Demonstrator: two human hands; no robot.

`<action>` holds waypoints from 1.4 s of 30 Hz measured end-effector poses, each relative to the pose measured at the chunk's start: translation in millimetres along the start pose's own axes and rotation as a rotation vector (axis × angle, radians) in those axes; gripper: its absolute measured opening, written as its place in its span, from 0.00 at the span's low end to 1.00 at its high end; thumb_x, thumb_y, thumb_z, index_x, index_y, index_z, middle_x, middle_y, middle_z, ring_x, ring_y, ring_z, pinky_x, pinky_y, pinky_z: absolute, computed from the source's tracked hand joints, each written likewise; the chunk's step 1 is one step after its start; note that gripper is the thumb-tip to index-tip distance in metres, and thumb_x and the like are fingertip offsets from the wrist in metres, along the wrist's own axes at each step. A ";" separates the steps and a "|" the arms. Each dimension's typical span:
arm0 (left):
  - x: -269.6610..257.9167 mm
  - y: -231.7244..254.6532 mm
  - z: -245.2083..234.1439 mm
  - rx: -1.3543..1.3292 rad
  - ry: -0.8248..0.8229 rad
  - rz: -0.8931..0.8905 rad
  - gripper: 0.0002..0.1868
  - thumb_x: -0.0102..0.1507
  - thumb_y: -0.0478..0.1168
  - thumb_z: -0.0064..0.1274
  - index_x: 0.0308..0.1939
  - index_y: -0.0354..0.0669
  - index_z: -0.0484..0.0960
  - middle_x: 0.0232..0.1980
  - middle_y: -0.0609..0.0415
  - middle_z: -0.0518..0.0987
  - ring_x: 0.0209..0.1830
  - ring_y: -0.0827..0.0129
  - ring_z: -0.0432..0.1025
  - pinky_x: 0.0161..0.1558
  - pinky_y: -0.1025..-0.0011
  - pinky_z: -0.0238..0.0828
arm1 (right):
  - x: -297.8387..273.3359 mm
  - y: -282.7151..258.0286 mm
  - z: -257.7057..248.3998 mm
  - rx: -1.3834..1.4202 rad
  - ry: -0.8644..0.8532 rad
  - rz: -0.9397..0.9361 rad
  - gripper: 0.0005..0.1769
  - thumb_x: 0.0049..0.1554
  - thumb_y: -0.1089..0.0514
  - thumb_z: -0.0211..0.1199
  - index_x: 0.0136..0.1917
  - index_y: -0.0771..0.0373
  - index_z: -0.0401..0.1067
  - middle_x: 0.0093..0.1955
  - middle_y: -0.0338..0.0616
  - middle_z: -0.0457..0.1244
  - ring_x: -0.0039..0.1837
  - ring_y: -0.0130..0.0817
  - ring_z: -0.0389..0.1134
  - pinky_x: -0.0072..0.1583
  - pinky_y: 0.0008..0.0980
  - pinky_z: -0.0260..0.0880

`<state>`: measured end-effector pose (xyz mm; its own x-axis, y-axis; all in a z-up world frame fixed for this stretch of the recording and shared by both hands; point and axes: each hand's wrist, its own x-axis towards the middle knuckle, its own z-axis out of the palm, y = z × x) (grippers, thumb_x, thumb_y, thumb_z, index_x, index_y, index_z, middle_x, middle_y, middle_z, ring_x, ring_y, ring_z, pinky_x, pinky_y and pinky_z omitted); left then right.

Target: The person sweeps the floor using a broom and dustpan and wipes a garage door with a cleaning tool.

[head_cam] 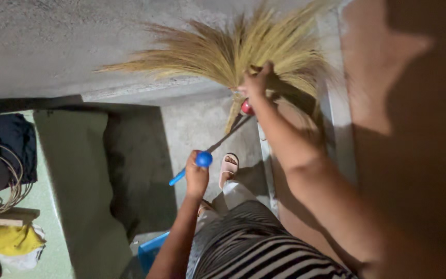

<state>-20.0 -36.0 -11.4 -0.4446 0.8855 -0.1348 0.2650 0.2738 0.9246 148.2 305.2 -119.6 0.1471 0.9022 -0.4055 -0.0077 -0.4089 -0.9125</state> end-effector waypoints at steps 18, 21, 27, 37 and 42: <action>-15.0 23.1 -16.5 -0.150 0.029 0.026 0.02 0.69 0.35 0.54 0.42 0.39 0.79 0.36 0.54 0.78 0.36 0.72 0.71 0.42 0.73 0.70 | 20.2 51.9 16.3 -0.635 0.025 -0.171 0.25 0.59 0.41 0.62 0.57 0.63 0.75 0.56 0.55 0.70 0.57 0.48 0.71 0.58 0.44 0.70; -24.6 22.5 -30.3 -0.076 -0.045 -0.085 0.04 0.69 0.35 0.53 0.46 0.41 0.80 0.31 0.55 0.75 0.30 0.72 0.67 0.36 0.71 0.68 | -41.4 68.3 18.6 -0.759 -0.131 -0.256 0.22 0.58 0.42 0.62 0.50 0.64 0.78 0.46 0.57 0.71 0.50 0.50 0.73 0.53 0.47 0.71; -39.5 23.9 -62.2 -0.006 0.024 0.007 0.25 0.65 0.33 0.54 0.67 0.41 0.71 0.27 0.54 0.71 0.28 0.71 0.68 0.39 0.71 0.70 | -167.9 98.9 83.8 -1.189 -0.747 -1.134 0.12 0.59 0.56 0.54 0.45 0.61 0.78 0.41 0.53 0.70 0.42 0.48 0.72 0.44 0.50 0.71; -50.1 -84.6 -154.6 0.097 0.248 0.291 0.15 0.58 0.29 0.56 0.47 0.32 0.71 0.39 0.45 0.73 0.39 0.61 0.71 0.45 0.63 0.70 | -370.7 78.5 195.3 -1.014 -1.020 -0.311 0.34 0.60 0.34 0.52 0.40 0.68 0.80 0.39 0.63 0.70 0.45 0.54 0.74 0.51 0.46 0.72; -49.8 -188.6 -179.0 -0.042 0.382 0.065 0.10 0.67 0.35 0.58 0.35 0.34 0.74 0.32 0.45 0.73 0.34 0.59 0.67 0.40 0.63 0.69 | -419.2 103.8 215.5 -0.912 -1.092 -0.333 0.32 0.57 0.34 0.54 0.42 0.66 0.80 0.41 0.61 0.71 0.46 0.51 0.75 0.52 0.44 0.72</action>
<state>-201.0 -198.9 -115.3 -0.7167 0.6948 0.0596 0.2714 0.1992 0.9416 -127.4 -85.8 -55.7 -0.7945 0.4535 -0.4040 0.5534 0.2664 -0.7892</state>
